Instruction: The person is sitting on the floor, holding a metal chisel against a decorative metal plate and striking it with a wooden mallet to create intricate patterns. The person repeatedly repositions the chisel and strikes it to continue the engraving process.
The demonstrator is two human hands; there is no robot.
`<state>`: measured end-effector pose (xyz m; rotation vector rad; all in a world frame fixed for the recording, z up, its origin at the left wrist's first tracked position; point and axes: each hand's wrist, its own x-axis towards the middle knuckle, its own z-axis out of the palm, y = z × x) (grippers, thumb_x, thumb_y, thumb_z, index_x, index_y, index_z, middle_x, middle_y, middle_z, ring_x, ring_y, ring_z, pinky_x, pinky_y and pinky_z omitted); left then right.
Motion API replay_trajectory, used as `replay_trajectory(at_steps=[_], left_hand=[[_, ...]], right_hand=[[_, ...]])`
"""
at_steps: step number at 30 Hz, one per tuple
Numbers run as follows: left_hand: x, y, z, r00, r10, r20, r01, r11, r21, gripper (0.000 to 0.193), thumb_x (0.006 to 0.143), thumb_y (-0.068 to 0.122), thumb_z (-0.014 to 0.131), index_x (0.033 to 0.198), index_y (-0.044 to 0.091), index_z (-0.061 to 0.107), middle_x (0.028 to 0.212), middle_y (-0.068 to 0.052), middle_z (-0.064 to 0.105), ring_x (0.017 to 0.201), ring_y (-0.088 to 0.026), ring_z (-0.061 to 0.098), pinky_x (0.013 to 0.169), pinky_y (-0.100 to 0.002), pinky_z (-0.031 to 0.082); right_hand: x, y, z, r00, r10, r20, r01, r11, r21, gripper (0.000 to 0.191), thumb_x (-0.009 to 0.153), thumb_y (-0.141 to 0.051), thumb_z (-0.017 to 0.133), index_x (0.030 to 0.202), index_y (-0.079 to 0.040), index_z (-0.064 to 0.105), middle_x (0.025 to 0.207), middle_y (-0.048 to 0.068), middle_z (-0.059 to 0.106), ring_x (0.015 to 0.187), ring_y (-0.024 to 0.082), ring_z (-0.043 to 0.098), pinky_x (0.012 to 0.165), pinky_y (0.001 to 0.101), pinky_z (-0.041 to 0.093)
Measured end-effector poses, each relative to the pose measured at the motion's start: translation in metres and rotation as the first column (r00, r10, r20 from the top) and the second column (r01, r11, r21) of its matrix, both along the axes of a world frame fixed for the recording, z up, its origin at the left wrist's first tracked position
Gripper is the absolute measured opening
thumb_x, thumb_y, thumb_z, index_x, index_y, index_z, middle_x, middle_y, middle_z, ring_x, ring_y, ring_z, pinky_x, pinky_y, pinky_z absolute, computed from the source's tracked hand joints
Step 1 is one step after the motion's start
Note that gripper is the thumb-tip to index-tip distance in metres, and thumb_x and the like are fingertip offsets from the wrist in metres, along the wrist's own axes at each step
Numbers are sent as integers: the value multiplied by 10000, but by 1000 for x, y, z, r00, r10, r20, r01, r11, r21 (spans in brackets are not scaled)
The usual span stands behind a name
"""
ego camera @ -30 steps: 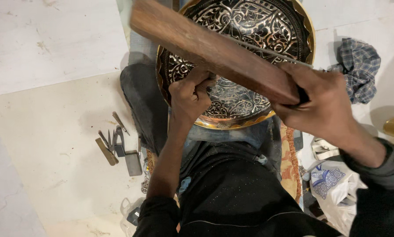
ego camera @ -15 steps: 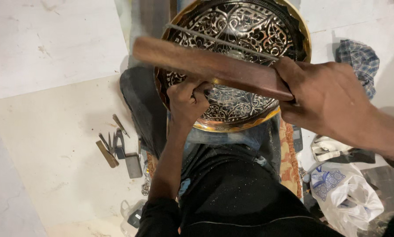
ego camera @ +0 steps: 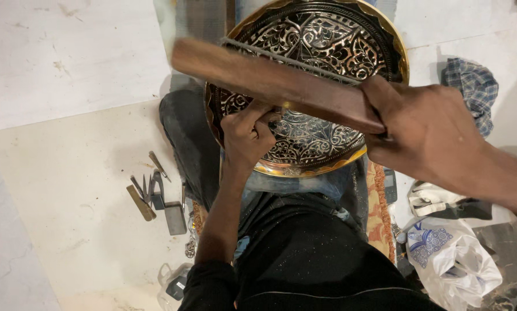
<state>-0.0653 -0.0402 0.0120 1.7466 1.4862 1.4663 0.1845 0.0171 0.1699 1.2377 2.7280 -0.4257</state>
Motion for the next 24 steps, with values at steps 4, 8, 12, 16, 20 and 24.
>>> replay_trajectory(at_steps=[4, 8, 12, 16, 20, 24], left_hand=[[0, -1, 0, 997, -25, 74, 26, 1000, -13, 401, 900, -154, 536, 1202, 53, 699, 974, -101, 782, 924, -198, 817, 777, -293, 682], [0, 0, -4, 999, -30, 35, 30, 999, 11, 434, 910, -141, 562, 1275, 58, 685, 1000, -124, 785, 873, -187, 801, 721, -288, 671], [-1, 0, -8, 999, -24, 28, 24, 1000, -10, 427, 923, -132, 568, 1272, 78, 696, 993, -119, 794, 780, -162, 786, 620, -281, 620], [-3, 0, -9, 1000, -18, -1, 18, 1000, 3, 438, 926, -118, 552, 1294, 78, 686, 985, -109, 794, 775, -165, 787, 615, -284, 620], [-4, 1, -7, 1000, -16, 2, 16, 1000, 23, 426, 901, -120, 540, 1250, 71, 692, 981, -109, 782, 819, -177, 794, 651, -291, 627], [0, 3, -2, 999, -44, 18, 43, 998, 46, 399, 923, -143, 541, 1246, 42, 686, 1026, -126, 773, 872, -196, 793, 691, -279, 658]], right_hand=[[1, 4, -3, 999, -8, 46, 11, 997, -78, 276, 778, -61, 674, 1007, 15, 540, 593, 127, 589, 441, 220, 558, 429, 357, 447], [3, 5, -9, 973, -26, -230, 15, 999, -49, 278, 697, -45, 685, 916, 43, 538, 558, 146, 583, 381, 261, 548, 379, 401, 458], [2, 3, -15, 985, -40, -167, 38, 999, -12, 324, 707, -68, 700, 937, 55, 508, 562, 161, 558, 410, 276, 552, 413, 401, 459], [0, 3, -17, 956, -93, -280, 87, 996, -34, 283, 733, -59, 677, 932, 39, 500, 591, 139, 576, 408, 228, 562, 412, 367, 441], [1, 8, -18, 999, -3, 45, 6, 998, -66, 277, 701, -45, 698, 904, 13, 519, 509, 128, 561, 359, 246, 539, 391, 400, 428], [4, 11, -23, 966, -47, -255, 47, 999, -9, 282, 710, -26, 684, 925, 34, 512, 544, 115, 539, 378, 230, 502, 405, 373, 420]])
